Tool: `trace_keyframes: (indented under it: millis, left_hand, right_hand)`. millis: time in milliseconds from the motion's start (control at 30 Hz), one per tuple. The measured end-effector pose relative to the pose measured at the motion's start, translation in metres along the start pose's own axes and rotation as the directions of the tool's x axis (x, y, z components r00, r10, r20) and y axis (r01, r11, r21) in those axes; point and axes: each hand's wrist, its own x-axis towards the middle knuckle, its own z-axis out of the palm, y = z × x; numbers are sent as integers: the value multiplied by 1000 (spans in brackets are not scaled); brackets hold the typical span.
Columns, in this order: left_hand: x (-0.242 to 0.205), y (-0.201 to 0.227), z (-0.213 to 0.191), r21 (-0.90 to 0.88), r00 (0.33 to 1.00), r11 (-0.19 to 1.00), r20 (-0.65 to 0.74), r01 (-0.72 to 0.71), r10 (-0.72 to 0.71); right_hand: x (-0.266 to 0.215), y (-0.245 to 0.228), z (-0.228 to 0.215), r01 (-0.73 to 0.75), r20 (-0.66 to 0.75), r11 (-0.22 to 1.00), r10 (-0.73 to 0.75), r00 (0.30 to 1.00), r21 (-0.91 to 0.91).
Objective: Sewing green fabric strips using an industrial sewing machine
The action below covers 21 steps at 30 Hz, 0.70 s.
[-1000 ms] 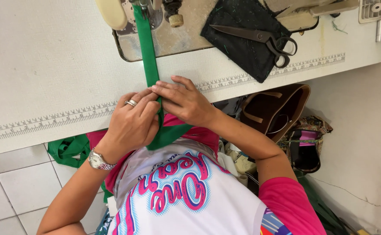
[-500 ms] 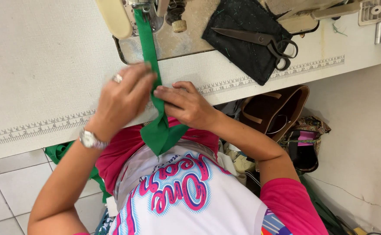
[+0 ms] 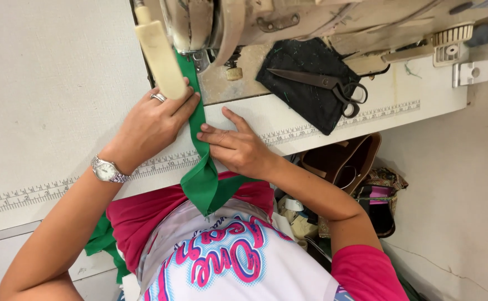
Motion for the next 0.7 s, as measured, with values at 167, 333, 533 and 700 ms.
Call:
trace_keyframes:
  millis: [167, 333, 533, 700]
  left_hand:
    - [-6, -10, 15, 41, 999, 999, 36, -8, 7]
    - [2, -12, 23, 62, 998, 997, -10, -55, 55]
    - [13, -20, 21, 112, 999, 993, -13, -39, 41]
    - [6, -27, 30, -171, 993, 981, -63, 90, -102]
  right_hand:
    - [7, 16, 4, -9, 8, 1000, 8, 1000, 24]
    - [19, 30, 8, 0, 24, 1000, 0, 1000, -15]
    - [31, 51, 15, 31, -21, 998, -32, 999, -52]
    - [23, 68, 32, 1, -49, 1000, -2, 999, -19]
